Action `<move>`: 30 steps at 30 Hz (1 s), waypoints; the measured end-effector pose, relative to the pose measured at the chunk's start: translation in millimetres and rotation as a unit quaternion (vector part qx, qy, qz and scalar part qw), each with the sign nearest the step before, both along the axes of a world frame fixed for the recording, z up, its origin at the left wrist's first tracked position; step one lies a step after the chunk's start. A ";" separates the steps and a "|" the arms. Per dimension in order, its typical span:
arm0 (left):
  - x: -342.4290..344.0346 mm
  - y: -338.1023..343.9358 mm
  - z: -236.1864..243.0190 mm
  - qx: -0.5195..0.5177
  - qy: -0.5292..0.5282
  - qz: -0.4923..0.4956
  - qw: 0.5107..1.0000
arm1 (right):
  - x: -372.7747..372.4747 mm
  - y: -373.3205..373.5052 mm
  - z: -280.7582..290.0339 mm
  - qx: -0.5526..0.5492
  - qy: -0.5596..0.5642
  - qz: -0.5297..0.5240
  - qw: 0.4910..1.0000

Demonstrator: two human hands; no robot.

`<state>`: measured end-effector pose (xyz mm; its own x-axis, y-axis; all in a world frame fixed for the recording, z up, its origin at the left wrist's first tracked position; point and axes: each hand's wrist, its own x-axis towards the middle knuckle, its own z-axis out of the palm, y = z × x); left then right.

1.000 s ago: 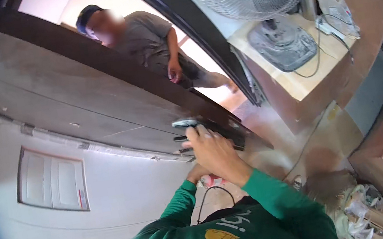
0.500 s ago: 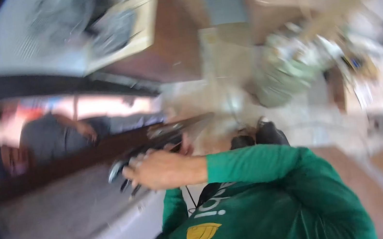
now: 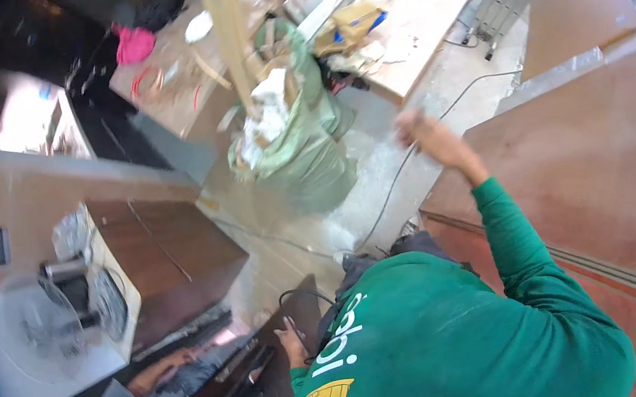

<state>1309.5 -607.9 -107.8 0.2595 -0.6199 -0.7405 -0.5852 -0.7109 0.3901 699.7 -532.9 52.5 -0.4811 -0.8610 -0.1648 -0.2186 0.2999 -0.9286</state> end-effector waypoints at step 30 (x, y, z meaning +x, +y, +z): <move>-794.9 -251.7 42.3 0.308 0.173 -0.694 0.627 | -311.4 275.9 -0.3 -0.117 -0.137 -0.615 0.768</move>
<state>514.6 -859.6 -65.5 -0.4565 0.3605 -0.8134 -0.7628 0.3119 0.5664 388.3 -257.1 52.2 -0.9286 0.1951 -0.3156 0.3102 -0.0585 -0.9489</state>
